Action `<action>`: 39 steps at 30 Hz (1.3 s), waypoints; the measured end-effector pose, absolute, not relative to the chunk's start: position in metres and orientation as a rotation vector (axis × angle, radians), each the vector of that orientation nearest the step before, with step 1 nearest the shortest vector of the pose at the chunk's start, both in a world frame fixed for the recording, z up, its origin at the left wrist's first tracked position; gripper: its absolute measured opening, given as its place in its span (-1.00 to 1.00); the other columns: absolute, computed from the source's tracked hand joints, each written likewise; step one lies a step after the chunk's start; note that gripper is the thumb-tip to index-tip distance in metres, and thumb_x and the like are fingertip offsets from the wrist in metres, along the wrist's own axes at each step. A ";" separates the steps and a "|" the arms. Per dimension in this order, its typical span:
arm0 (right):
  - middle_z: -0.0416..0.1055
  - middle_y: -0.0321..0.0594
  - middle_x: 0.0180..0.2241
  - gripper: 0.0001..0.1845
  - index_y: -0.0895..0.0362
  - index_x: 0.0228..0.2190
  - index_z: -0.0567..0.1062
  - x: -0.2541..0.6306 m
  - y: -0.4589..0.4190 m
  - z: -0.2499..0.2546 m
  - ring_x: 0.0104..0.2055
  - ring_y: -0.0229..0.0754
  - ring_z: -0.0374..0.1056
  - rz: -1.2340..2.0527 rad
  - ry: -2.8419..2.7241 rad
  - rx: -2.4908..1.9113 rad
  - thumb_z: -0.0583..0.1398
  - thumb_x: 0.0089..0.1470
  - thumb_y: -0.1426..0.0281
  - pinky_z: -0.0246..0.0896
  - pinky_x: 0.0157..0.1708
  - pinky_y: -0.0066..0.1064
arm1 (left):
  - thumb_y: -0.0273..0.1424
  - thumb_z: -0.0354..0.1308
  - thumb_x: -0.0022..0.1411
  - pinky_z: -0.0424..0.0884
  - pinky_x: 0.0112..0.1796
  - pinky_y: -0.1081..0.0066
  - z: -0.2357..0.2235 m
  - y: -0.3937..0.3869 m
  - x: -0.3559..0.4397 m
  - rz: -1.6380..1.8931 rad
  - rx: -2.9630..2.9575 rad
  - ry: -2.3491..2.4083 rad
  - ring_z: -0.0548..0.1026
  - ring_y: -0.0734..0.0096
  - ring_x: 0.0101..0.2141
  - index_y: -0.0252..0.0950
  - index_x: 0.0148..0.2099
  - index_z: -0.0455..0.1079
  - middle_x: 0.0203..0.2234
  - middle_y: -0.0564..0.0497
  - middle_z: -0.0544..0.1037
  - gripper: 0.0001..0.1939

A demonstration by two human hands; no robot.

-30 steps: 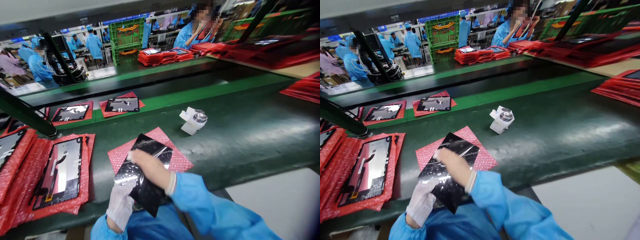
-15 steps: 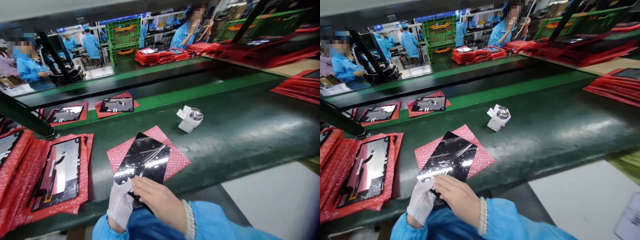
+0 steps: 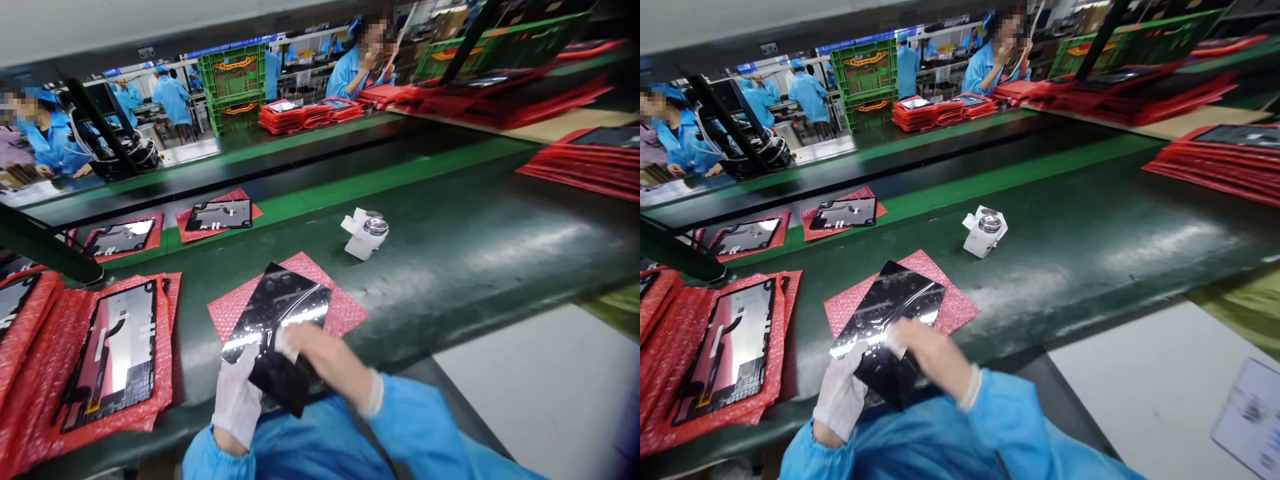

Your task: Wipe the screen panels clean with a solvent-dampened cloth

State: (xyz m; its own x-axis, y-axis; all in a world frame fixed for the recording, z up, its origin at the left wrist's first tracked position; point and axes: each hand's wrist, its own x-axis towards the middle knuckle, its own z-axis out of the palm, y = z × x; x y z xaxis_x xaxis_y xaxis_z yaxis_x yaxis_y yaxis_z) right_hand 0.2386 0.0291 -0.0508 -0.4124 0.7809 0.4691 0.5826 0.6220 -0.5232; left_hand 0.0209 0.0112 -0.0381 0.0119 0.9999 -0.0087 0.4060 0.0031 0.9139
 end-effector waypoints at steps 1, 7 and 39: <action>0.44 -0.26 -0.05 -0.58 0.01 -0.14 0.53 0.258 0.041 -0.053 0.01 -0.13 0.36 0.316 -2.061 -1.170 -0.05 0.18 0.49 0.24 0.11 -0.11 | -0.39 0.17 0.16 0.32 0.05 0.00 -0.039 0.011 0.020 0.955 1.564 1.512 0.48 0.12 -0.05 -0.29 -0.08 0.48 -0.13 -0.12 0.56 -0.74; 0.51 -0.13 -0.21 -0.71 0.12 -0.27 0.53 0.351 0.082 -0.054 -0.16 -0.08 0.44 0.304 -1.604 -1.521 0.03 0.13 0.35 0.33 -0.04 -0.16 | -0.51 0.05 0.17 0.33 0.09 0.05 -0.022 0.001 0.020 1.093 1.836 1.497 0.48 0.08 -0.02 -0.20 0.04 0.45 -0.03 -0.10 0.53 -0.61; 0.39 -0.28 -0.53 -0.66 0.19 -0.39 0.50 0.289 0.318 0.012 -0.55 -0.31 0.24 1.010 -1.577 -1.489 0.29 -0.18 0.20 0.13 -0.61 -0.54 | -0.78 -0.19 0.15 0.50 -0.14 0.57 -0.036 0.042 -0.011 0.758 2.317 1.724 0.49 0.36 -0.03 -0.01 0.33 -0.08 0.24 0.01 0.20 -0.20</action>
